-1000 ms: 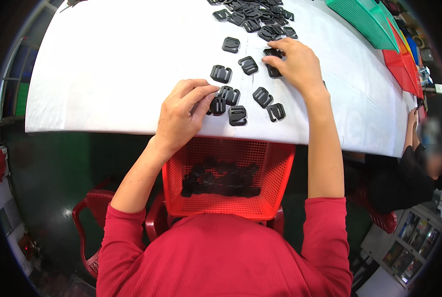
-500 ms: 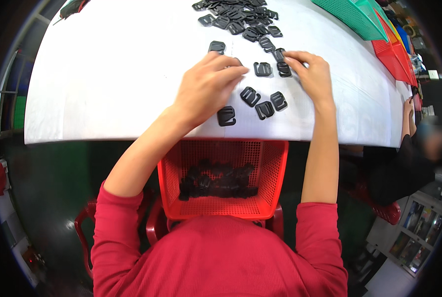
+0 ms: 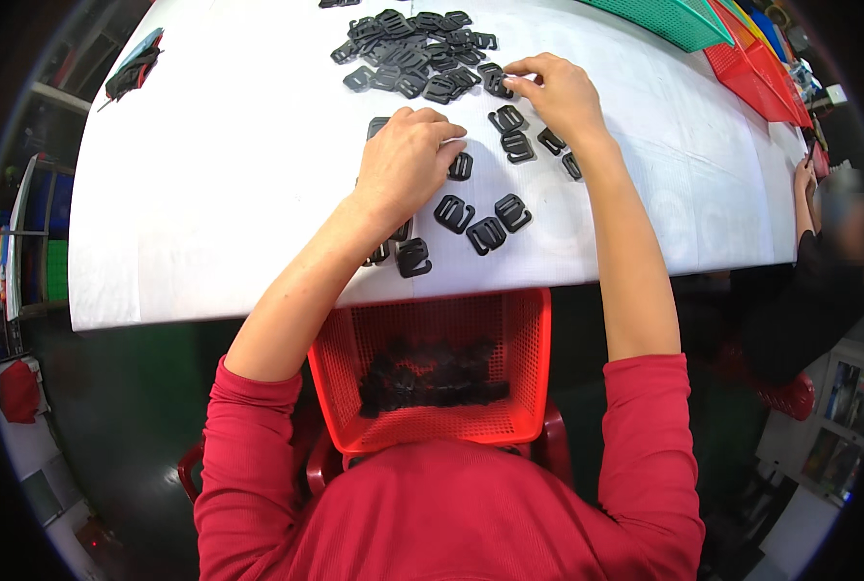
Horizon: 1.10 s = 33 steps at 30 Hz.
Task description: The person sorts small black plastic fasteners and metal hooks on a table, placing the fasteners into a red basket and the hooks into a yellow basket. They then carry the red basket to another table and continue sorting the fasteners by hand.
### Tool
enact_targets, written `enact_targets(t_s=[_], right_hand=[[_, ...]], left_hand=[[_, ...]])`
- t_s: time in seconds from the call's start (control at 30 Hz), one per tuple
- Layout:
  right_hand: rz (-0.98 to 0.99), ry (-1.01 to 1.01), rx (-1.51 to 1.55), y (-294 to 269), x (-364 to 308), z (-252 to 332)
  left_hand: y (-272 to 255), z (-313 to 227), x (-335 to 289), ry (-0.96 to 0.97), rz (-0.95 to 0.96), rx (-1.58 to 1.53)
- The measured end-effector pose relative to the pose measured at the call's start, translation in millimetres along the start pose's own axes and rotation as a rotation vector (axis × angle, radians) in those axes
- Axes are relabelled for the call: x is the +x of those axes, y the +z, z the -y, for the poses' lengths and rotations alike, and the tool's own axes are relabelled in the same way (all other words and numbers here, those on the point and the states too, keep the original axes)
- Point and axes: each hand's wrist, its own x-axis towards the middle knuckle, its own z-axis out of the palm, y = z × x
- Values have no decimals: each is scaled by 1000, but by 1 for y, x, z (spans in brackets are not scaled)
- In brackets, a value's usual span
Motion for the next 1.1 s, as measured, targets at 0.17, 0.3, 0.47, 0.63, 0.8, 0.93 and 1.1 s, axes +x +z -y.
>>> enact_targets(t_s=[0.17, 0.3, 0.47, 0.63, 0.8, 0.93, 1.1], right_hand=[[165, -96, -238, -14, -56, 30], [-46, -203, -252, -6, -91, 24], [48, 201, 299, -24, -90, 17], [-104, 30, 20, -39, -106, -12], [-270, -38, 30, -28, -124, -18], [-89, 216, 352, -35, -114, -13], [-118, -106, 54, 2, -46, -14]], left_hand=[[12, 8, 20, 96, -32, 8], [34, 4, 38, 314, -98, 65], [40, 8, 57, 326, -28, 33], [8, -7, 41, -143, 188, -297], [-24, 29, 11, -96, -102, -239], [-40, 46, -20, -142, -199, -156], [-18, -1, -27, 261, -34, -70]])
